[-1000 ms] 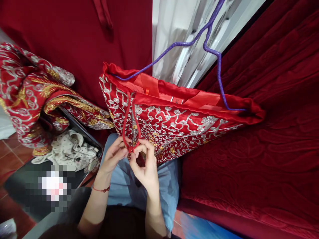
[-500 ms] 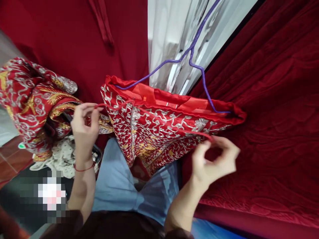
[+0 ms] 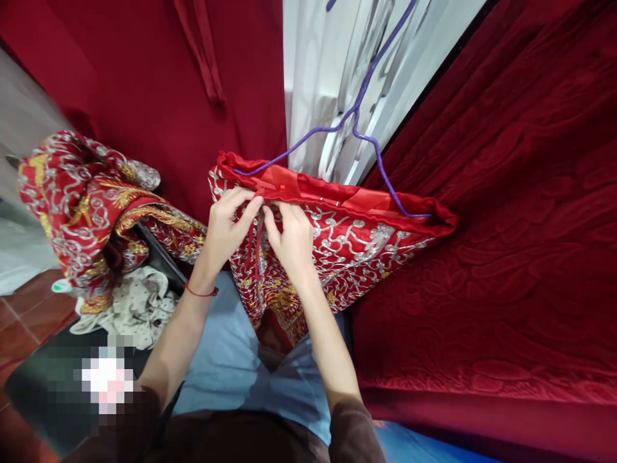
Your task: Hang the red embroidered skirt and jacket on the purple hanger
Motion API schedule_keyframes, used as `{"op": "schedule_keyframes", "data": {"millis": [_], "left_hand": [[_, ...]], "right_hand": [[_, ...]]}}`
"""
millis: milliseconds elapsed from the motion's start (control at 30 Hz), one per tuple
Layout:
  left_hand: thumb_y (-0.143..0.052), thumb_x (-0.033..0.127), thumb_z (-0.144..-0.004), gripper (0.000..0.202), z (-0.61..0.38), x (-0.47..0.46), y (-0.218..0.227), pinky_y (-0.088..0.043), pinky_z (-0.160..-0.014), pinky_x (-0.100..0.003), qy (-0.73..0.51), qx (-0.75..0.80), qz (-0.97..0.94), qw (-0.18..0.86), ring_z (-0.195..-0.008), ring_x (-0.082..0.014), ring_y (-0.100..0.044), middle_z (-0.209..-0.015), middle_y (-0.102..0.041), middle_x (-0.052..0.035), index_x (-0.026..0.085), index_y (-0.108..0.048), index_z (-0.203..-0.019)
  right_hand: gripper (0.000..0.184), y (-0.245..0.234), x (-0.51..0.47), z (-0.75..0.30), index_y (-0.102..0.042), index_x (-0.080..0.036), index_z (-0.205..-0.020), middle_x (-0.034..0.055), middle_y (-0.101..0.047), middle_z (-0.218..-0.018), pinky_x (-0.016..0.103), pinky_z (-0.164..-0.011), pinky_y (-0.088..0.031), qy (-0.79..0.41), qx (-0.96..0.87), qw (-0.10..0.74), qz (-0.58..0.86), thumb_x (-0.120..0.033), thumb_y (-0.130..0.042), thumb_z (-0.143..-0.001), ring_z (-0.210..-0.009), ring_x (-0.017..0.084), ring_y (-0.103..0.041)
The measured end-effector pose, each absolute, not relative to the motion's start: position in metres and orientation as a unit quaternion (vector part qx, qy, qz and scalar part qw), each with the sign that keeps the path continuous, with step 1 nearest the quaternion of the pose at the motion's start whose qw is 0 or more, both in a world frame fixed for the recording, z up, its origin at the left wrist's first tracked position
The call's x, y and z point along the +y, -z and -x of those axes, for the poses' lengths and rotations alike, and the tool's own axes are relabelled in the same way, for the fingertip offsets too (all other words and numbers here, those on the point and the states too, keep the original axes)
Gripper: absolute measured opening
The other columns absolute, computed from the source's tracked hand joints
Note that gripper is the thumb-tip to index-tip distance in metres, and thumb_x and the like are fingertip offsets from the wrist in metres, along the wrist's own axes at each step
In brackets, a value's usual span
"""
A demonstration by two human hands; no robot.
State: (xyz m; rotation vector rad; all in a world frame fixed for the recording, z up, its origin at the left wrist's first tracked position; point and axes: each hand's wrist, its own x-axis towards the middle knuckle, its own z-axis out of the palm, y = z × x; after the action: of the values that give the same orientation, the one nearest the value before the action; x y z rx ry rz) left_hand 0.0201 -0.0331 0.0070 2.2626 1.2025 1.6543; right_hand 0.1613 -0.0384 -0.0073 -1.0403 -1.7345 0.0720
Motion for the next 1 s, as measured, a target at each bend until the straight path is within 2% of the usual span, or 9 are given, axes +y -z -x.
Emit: {"op": "schedule_keyframes", "data": {"millis": [167,333,500,667,800,1000], "left_hand": [[-0.047,0.033,-0.099,0.025,-0.02,-0.024,-0.016,-0.047,-0.088,-0.029,-0.548,0.37,-0.748,0.056,-0.091,-0.0157,-0.062,-0.097,-0.07,-0.0045,0.018,-0.066,-0.096],[-0.045,0.034,-0.099,0.027,-0.022,-0.019,-0.021,-0.048,-0.083,-0.028,-0.565,0.377,-0.731,0.067,-0.088,-0.0156,-0.062,-0.095,-0.069,-0.0052,0.017,-0.065,-0.098],[-0.046,0.031,-0.098,0.025,-0.022,-0.021,-0.017,-0.044,-0.072,-0.024,-0.594,0.388,-0.702,0.067,-0.074,-0.0126,-0.056,-0.08,-0.061,-0.0021,0.017,-0.061,-0.085],[-0.048,0.031,-0.097,0.025,-0.02,-0.015,-0.02,-0.041,-0.066,-0.023,-0.589,0.399,-0.701,0.049,-0.066,-0.0108,-0.05,-0.074,-0.058,0.0,0.017,-0.059,-0.079],[-0.049,0.03,-0.096,0.024,-0.019,-0.016,-0.025,-0.041,-0.066,-0.023,-0.596,0.402,-0.694,0.044,-0.066,-0.011,-0.051,-0.073,-0.059,0.0002,0.017,-0.06,-0.079],[-0.054,0.019,-0.091,0.019,-0.017,-0.02,-0.025,-0.042,-0.07,-0.024,-0.592,0.393,-0.702,0.046,-0.07,-0.0119,-0.054,-0.073,-0.059,0.0002,0.018,-0.058,-0.072]], "right_hand": [[0.021,-0.013,-0.025,-0.162,-0.064,-0.018,-0.088,0.0049,-0.067,-0.084,0.03,-0.073,-0.049,-0.043,-0.734,0.53,0.423,-0.031,-0.05,-0.096,-0.076,0.015,-0.06],[0.023,-0.026,-0.02,-0.169,-0.065,-0.017,-0.088,0.0035,-0.066,-0.08,0.028,-0.072,-0.045,-0.052,-0.757,0.507,0.41,-0.03,-0.048,-0.097,-0.072,0.014,-0.057],[0.022,-0.033,-0.032,-0.18,-0.064,-0.017,-0.087,0.0034,-0.063,-0.082,0.026,-0.071,-0.042,-0.008,-0.764,0.495,0.413,-0.026,-0.047,-0.098,-0.072,0.013,-0.055],[0.02,-0.039,-0.036,-0.187,-0.062,-0.017,-0.084,0.0028,-0.061,-0.079,0.026,-0.066,-0.04,0.021,-0.74,0.514,0.433,-0.022,-0.047,-0.096,-0.069,0.013,-0.053],[0.02,-0.038,-0.038,-0.186,-0.059,-0.018,-0.081,0.0036,-0.061,-0.08,0.027,-0.067,-0.041,0.017,-0.727,0.543,0.42,-0.021,-0.047,-0.096,-0.071,0.013,-0.054],[0.02,-0.028,-0.035,-0.189,-0.058,-0.019,-0.08,0.0026,-0.061,-0.076,0.027,-0.07,-0.045,-0.041,-0.719,0.56,0.41,-0.024,-0.046,-0.096,-0.072,0.015,-0.058]]}}
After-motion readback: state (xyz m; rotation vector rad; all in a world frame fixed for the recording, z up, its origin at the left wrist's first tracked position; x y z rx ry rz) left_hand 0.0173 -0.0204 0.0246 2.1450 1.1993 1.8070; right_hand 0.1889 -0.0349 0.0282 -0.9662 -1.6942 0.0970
